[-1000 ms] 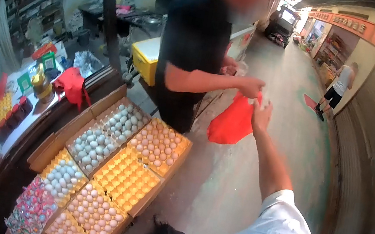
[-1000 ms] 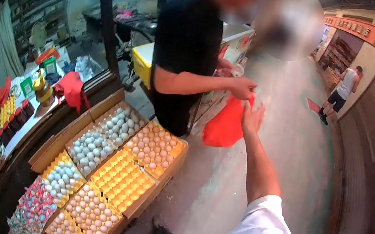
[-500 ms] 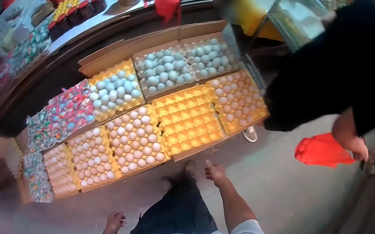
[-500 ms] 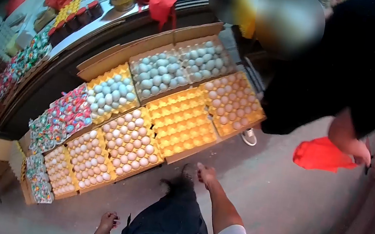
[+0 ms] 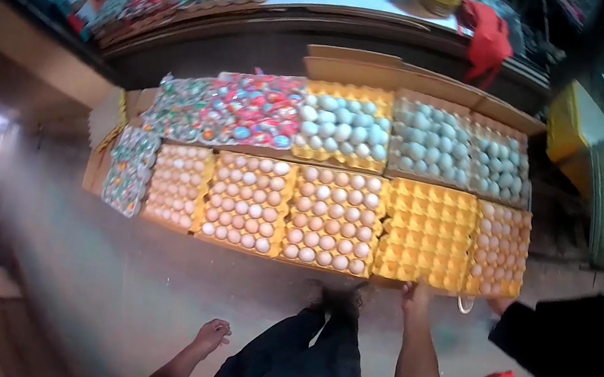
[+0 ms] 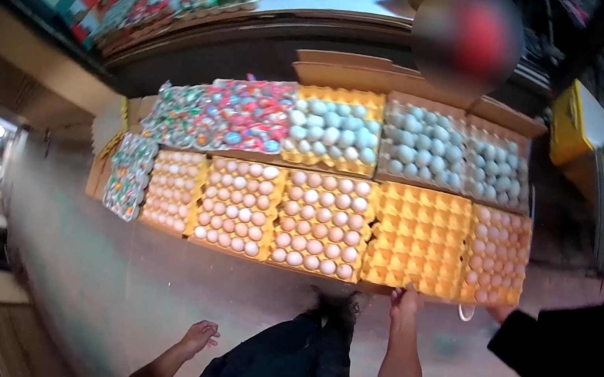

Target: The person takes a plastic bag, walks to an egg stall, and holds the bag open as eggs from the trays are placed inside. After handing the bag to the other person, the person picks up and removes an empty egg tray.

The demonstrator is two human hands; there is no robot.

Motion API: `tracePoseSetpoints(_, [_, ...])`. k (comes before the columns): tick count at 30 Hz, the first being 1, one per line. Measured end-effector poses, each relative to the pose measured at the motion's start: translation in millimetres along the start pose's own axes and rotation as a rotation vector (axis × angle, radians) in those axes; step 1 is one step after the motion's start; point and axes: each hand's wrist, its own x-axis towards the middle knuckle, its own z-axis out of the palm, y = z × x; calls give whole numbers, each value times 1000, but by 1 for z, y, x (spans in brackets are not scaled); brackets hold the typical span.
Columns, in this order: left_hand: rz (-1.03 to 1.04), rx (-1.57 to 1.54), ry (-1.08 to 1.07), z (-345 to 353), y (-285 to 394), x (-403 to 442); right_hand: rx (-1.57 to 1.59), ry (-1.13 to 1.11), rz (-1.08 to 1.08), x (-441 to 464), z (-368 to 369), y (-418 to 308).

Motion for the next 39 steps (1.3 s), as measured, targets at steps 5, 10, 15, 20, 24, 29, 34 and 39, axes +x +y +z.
tracePoseSetpoints(5, [45, -41, -31, 20, 20, 0, 72, -10, -65, -23, 4, -13])
tracePoseSetpoints(10, [138, -50, -126, 35, 51, 9, 3, -129, -135, -84, 15, -34])
tracePoseSetpoints(15, [313, -135, -268, 71, 126, -17, -285, -370, -101, -134, 4, -16])
tracePoseSetpoints(20, [428, -229, -431, 80, 161, -34, -559, -574, -6, -215, 29, 26])
tracePoseSetpoints(24, [355, -420, -239, 77, 147, -31, -664, -661, 80, -211, 28, 60])
tracePoseSetpoints(29, [300, -674, -259, 65, 140, -43, -694, -675, 85, -234, 51, 54])
tracePoseSetpoints(34, [253, -904, -479, 80, 128, -47, -598, -714, 83, -234, 56, 49])
tracePoseSetpoints(39, [427, -948, -401, 95, 137, -56, -650, -771, 80, -231, 58, 45])
